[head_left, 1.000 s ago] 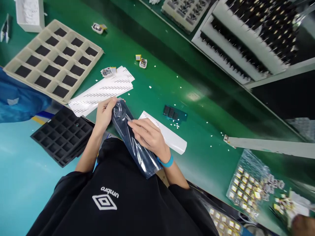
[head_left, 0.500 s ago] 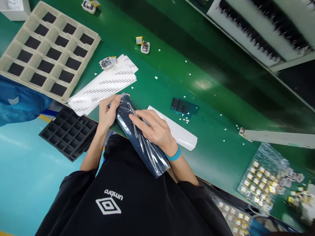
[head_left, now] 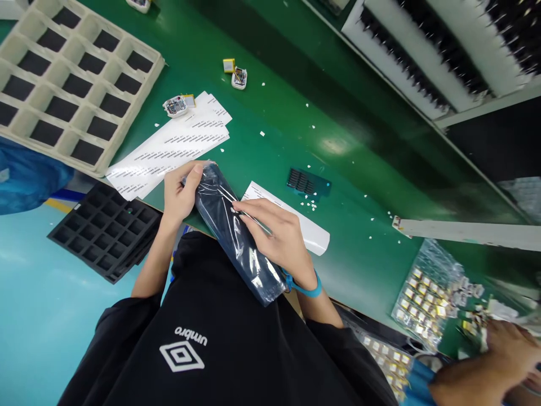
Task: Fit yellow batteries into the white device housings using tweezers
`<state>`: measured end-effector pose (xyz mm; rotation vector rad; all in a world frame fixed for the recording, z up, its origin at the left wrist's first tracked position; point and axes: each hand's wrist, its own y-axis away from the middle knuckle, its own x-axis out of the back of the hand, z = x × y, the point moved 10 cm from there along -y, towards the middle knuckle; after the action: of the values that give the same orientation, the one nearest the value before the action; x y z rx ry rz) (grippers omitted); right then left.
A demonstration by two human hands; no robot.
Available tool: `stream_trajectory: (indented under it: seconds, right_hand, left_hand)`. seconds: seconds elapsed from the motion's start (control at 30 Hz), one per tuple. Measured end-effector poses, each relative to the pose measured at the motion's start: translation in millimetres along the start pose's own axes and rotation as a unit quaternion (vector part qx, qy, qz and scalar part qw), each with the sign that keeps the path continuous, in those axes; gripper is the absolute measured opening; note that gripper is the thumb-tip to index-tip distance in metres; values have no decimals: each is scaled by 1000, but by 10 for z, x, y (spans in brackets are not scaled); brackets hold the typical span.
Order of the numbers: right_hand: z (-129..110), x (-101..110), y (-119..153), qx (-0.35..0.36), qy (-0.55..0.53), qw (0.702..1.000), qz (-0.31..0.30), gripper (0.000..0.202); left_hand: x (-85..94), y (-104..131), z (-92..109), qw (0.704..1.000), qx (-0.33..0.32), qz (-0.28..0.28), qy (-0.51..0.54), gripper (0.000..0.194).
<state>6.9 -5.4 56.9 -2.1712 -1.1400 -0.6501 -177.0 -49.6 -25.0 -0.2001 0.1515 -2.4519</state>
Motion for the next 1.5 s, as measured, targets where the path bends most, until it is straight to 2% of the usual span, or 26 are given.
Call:
stream_trajectory:
  seconds: [0.13,0.23,0.37,0.5,0.53,0.63,0.7,0.77,0.9,1.03,1.23,1.4,1.5]
  right_hand:
    - [33,-71,21,-65,-25,995,-68,33]
    - [7,-69,22,-82,-20,993,-86,35]
    - [-7,-137,5,-118,-15,985,-126,39]
    - [86,-219,-88,-172,13,975,-137,41]
    - [139,-242,-116,-191,8,972,-136,40]
    - [287,-315,-196,-225,-13,964,-145,34]
    - [357,-354,-241,-229,-16,960,-160,24]
    - [404,-381,-281,-231,-15,957,-175,21]
    - [422,-460,-367,-211,-28,954,-213,24]
    - [547,-482,-404,-239,-111,949,-175,28]
    - [753,-594,-331,-306,-253,908,-133,44]
    - [749,-686,-396,-324,-317,881,-139,48]
    - [701,-726,-455,-307,-338,878,-145,46]
  left_hand:
    - [10,-3,-26,999,10,12,-31,47]
    - [85,67,22,994,-5,53,-96,50]
    - [167,319,225,957,-48,116,-261,38]
    - [55,591,494,948,-117,106,-277,55]
    - [12,654,580,943,-145,102,-283,52]
    - [-131,829,810,921,-240,89,-295,22]
    - [-212,922,892,911,-293,75,-280,15]
    - [-258,972,908,907,-325,64,-260,15]
    - [-275,959,859,912,-346,59,-212,12]
    - [-307,880,779,925,-323,63,-192,12]
    - [-389,892,766,920,-336,79,-187,16]
    - [-367,953,758,914,-341,109,-190,16]
    - [-354,980,754,910,-351,116,-187,15]
